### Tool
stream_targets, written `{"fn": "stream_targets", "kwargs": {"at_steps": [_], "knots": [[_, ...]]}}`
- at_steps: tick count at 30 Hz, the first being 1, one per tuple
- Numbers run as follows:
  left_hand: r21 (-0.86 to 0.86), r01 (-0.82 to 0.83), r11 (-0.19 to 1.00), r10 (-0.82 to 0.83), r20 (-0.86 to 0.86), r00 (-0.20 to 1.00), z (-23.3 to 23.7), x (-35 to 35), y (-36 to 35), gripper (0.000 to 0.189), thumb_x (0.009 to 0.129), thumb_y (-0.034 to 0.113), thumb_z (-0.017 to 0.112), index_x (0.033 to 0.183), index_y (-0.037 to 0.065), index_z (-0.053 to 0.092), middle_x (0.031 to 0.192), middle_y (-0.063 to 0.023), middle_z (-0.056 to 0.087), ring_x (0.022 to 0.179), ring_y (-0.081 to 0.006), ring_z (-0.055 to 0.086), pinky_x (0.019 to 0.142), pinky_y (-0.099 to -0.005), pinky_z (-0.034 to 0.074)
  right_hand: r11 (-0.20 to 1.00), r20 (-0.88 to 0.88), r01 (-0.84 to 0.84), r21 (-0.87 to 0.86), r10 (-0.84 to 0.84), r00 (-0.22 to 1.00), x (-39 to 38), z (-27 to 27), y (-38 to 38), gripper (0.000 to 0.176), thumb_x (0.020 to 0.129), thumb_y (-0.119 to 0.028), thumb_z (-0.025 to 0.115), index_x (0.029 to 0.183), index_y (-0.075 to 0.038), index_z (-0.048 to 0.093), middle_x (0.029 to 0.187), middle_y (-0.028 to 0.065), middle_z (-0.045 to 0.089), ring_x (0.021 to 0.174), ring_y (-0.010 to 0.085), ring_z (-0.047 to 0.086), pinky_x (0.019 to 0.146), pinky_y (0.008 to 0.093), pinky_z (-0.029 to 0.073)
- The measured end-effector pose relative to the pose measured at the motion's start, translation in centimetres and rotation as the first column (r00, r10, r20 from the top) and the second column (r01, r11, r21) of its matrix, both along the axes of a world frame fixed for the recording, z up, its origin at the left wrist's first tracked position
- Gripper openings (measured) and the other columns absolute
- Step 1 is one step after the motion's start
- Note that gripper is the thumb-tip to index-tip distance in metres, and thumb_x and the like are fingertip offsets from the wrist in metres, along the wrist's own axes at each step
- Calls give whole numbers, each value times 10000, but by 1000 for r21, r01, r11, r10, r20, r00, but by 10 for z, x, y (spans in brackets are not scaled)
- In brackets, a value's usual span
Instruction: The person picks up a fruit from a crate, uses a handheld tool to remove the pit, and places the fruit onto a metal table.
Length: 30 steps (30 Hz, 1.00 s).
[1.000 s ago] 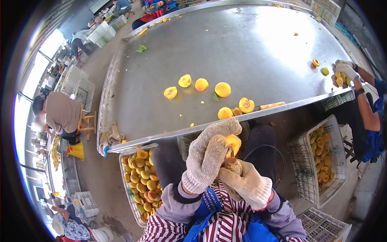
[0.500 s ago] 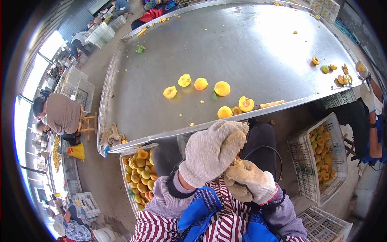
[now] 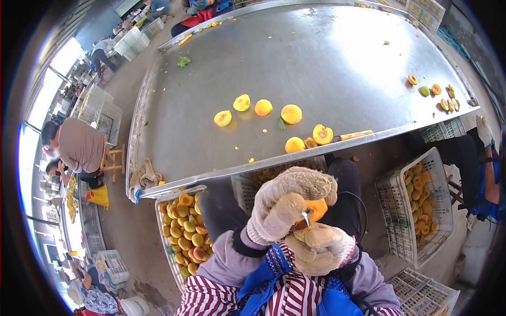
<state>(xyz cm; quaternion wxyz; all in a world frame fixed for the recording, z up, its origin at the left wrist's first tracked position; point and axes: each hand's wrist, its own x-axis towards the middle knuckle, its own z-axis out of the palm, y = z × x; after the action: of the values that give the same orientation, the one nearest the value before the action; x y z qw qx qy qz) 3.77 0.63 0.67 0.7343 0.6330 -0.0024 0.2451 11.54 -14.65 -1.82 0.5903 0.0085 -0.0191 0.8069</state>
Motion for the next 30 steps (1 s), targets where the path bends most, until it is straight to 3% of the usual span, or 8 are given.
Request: {"fn": "stream_targets", "kwargs": {"at_steps": [6,10,13,14,15,18,24,30], "knots": [[-850,-65,522,-61,-113,992,-18,7,-5,464,1003,426,557,1128,-16,620,996,-178,683,847,-278,695,754,-362,601,977,497,-210,-29,196,846,0,-3,2,346,937,-252,702,1188,-33,610,961,9,632,873,93,613,754,222,488],[-304,-436,847,379,-230,896,-34,-47,32,408,1036,339,500,1193,-25,596,1041,-181,690,822,-257,706,745,-344,589,984,794,-108,-139,176,582,8,-18,-7,323,949,-287,694,1170,-59,639,896,-11,625,795,58,602,645,229,481],[27,-791,611,742,-367,561,-42,-113,79,409,1013,411,535,1110,33,658,913,-110,693,671,-132,634,559,-258,505,955,725,-151,-257,294,623,14,15,8,241,943,-294,690,958,-63,623,658,-31,541,518,57,492,443,223,361],[786,-565,253,915,-3,405,-78,-149,109,349,1037,326,499,1085,21,660,912,-84,693,716,-124,649,596,-277,515,951,748,-137,-277,303,591,14,17,11,259,928,-279,703,869,-48,604,574,-19,498,421,67,439,371,233,310],[574,-578,580,812,-461,358,-70,-174,121,265,1009,234,508,1082,35,667,969,-107,700,837,-194,693,702,-328,546,944,756,-219,-246,329,566,17,14,13,234,965,-319,654,926,-98,589,606,-70,499,489,39,452,439,215,335],[883,267,387,896,-428,117,-64,-190,118,273,888,216,598,1120,87,663,1182,-194,642,1098,-385,609,916,-435,503,939,787,-224,-260,341,514,13,20,25,232,966,-319,649,973,-97,583,606,-70,492,488,39,448,437,212,331],[857,-256,446,587,-65,807,-40,-33,88,308,896,223,629,1190,133,652,1259,-79,642,1182,-324,591,1005,-434,483,927,815,-218,-305,372,445,2,26,38,237,967,-320,648,997,-96,577,625,-63,500,495,38,453,449,216,342],[822,250,512,337,-459,822,-89,99,108,271,924,252,597,1156,142,683,1267,-57,640,1214,-279,572,1002,-411,483,931,829,-17,-365,334,448,14,33,24,201,960,-279,659,987,-95,584,659,-59,513,537,31,467,480,218,351]]}}
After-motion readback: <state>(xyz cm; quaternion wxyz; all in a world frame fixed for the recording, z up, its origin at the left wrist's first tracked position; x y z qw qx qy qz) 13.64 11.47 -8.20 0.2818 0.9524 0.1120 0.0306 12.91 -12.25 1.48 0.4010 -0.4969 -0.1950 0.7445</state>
